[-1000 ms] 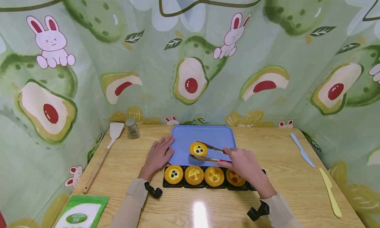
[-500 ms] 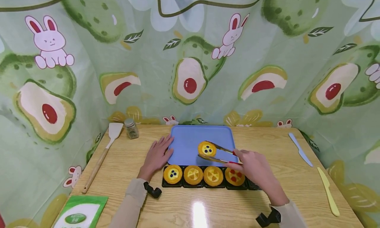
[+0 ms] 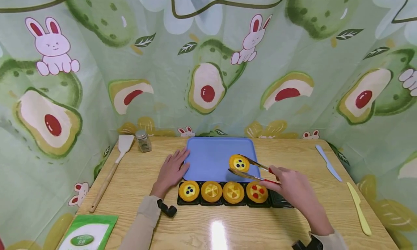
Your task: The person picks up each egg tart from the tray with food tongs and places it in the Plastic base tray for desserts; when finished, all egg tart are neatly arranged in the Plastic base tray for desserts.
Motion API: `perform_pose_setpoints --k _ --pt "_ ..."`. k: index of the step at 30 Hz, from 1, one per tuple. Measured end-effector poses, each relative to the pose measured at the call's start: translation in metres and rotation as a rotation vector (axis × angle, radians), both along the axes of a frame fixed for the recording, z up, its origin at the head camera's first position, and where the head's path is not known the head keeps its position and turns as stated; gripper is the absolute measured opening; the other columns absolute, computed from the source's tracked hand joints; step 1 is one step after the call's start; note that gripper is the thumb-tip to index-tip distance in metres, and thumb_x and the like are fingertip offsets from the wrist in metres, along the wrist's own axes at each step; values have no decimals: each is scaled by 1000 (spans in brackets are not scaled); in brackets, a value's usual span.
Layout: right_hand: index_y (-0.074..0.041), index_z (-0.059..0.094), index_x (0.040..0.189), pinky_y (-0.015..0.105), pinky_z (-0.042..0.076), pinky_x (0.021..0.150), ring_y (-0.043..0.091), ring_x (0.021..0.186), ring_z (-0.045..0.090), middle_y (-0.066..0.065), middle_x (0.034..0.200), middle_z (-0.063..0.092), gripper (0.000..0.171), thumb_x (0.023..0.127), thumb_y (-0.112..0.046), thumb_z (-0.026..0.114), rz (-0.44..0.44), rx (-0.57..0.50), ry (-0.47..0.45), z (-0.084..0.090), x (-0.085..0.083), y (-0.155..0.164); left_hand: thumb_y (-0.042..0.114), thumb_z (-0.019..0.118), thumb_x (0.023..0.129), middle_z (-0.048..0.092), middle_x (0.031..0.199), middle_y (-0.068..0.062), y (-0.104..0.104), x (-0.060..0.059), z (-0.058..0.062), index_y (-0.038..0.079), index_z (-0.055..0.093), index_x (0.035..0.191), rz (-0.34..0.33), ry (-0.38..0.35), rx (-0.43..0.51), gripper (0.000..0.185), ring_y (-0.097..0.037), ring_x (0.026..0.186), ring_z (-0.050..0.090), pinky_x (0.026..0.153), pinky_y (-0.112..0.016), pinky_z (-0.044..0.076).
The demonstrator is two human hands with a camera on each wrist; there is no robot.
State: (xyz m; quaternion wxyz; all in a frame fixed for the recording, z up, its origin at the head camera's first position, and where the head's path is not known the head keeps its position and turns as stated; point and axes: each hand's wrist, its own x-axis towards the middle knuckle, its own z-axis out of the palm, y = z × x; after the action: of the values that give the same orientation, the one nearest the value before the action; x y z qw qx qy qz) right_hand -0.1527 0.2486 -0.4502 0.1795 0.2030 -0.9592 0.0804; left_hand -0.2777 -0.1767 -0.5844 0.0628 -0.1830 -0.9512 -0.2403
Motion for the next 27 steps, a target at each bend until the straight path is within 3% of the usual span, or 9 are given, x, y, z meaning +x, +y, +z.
perform_pose_setpoints --k 9,27 --pt "-21 53 79 23 22 41 2 46 27 -14 61 36 47 84 -62 77 -64 -24 -11 7 17 23 47 44 110 31 171 -1 0 -1 -2 21 38 164 -6 4 1 60 -34 158 25 126 -61 16" --pt "-26 44 72 24 21 44 3 49 25 -15 60 33 49 81 -51 86 -174 -40 -17 5 53 68 51 41 110 26 172 4 -1 -2 -3 25 34 165 -3 -8 -20 61 -32 159 22 127 -58 13"
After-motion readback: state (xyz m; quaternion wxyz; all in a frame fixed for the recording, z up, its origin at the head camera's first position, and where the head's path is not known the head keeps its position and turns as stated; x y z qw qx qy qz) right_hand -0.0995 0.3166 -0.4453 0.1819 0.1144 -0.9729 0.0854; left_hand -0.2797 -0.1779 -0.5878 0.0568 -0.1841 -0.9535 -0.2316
